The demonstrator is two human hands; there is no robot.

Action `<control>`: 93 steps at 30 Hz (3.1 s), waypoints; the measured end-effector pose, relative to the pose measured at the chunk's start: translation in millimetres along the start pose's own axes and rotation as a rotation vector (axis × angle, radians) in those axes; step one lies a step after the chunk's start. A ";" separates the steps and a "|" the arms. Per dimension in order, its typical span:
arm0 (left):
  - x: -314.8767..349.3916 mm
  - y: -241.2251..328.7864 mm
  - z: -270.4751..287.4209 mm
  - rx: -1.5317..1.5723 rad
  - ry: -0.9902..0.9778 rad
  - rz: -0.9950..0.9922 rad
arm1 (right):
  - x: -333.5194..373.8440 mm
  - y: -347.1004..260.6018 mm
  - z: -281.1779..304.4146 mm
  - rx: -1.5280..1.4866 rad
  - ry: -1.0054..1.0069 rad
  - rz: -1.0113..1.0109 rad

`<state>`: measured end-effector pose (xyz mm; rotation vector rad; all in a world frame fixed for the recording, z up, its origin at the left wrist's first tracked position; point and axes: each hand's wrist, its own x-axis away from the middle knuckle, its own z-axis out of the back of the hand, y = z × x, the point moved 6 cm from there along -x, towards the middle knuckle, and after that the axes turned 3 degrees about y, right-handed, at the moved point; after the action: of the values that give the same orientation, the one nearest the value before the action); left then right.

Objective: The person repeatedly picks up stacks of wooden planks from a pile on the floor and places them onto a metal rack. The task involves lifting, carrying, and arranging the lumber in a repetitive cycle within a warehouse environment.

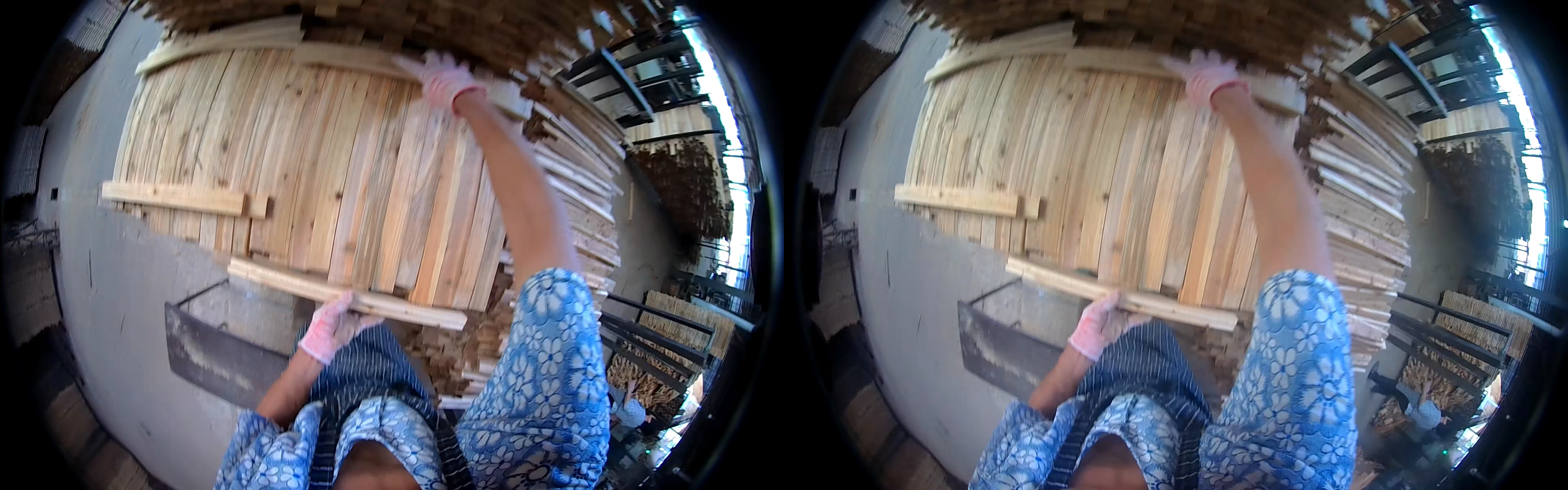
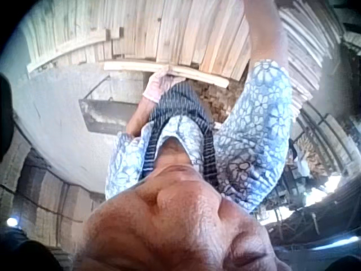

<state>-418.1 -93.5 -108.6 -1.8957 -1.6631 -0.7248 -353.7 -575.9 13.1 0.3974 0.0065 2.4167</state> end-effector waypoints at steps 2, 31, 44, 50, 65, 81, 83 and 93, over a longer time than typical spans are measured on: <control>7.4 -15.0 30.2 -0.006 0.032 0.027 | 20.0 3.3 0.4 0.010 0.343 0.085; 42.1 -6.1 -110.0 -0.783 0.299 -0.069 | 320.9 -125.1 -70.7 -0.299 0.113 0.340; 151.2 298.7 -72.4 -1.919 0.525 -1.082 | 302.4 -129.5 -93.3 -0.179 0.266 0.468; 136.3 456.6 -68.0 -2.798 0.492 -1.251 | 288.0 -141.6 -50.4 -0.212 -0.071 0.394; 113.1 569.7 -110.4 -2.476 -0.127 -0.987 | -276.5 -384.0 112.5 0.003 0.392 0.286; 64.5 763.6 -59.8 -1.822 0.904 -0.745 | -289.5 -405.5 93.1 -0.093 0.263 0.146; 55.8 765.5 -58.9 -1.875 0.933 -0.790 | -277.5 -402.7 89.0 -0.130 0.427 0.190; 34.5 790.9 -35.9 -2.259 1.090 -1.161 | -162.1 -448.9 160.5 -0.281 0.743 0.389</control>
<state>368.5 -186.7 -82.9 0.0839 -0.3817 -3.9139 91.7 -348.5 71.8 -0.6925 -0.0886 2.7492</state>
